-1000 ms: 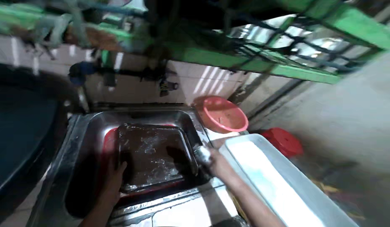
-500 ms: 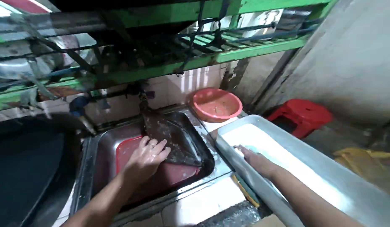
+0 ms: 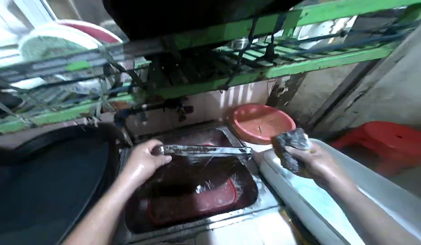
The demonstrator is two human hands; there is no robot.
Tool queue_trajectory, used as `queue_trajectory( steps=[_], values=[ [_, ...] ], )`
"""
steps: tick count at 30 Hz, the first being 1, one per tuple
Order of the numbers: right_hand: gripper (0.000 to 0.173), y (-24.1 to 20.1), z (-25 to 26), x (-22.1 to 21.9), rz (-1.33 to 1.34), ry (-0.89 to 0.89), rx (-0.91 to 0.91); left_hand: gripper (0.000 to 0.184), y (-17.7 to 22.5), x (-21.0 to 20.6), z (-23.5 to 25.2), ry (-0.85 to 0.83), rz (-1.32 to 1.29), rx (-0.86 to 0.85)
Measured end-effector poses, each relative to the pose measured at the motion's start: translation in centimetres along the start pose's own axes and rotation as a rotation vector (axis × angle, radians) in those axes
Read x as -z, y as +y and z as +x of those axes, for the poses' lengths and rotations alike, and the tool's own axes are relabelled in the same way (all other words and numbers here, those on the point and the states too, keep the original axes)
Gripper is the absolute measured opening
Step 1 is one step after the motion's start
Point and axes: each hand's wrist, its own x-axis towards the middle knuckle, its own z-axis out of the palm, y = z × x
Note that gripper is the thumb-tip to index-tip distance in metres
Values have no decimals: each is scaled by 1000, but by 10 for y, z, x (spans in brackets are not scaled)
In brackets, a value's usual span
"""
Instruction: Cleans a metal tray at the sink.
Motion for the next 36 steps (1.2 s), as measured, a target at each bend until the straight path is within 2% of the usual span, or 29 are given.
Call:
queue_trajectory(
  steps=[3,5,7,9,11,13,15,18,20,23,25,28,31,33,36],
  values=[
    [42,-68,-30,-74,-6,-143,100,43,-25,-27,9,-53,-214,220],
    [50,-98,-56,-129,-117,-268,212,47,-22,-36,10,-99,-246,252],
    [54,-111,-79,-179,-330,-469,368,48,-8,-37,9,-146,-229,249],
    [65,-116,-93,-208,-574,-664,480,46,-4,-38,10,-143,-201,224],
    [69,-108,-87,-214,-667,-686,472,42,-16,-36,8,-161,-161,204],
    [59,-78,-58,-204,-612,-552,416,39,-33,-32,5,-156,-128,203],
    [52,-44,-13,-184,-600,-427,266,35,-55,-32,-2,-113,-155,198],
    [55,-29,19,-175,-693,-396,165,35,-74,-35,-1,-45,-220,220],
    [52,-48,-3,-194,-728,-450,200,39,-68,-36,6,-53,-203,259],
    [61,-93,-63,-234,-584,-678,454,40,-52,-38,18,-52,-156,241],
    [63,-107,-80,-250,-520,-738,563,39,-49,-39,20,-35,-125,215],
    [49,-73,-38,-237,-544,-683,456,42,-65,-31,14,-48,-126,253],
    [50,-17,34,-200,-558,-444,170,42,-92,-25,6,-11,-224,255],
    [54,6,64,-182,-350,-352,-49,40,-99,-26,6,8,-293,245],
    [56,29,66,-167,72,-194,-288,39,-104,-27,5,16,-357,266]
  ],
)
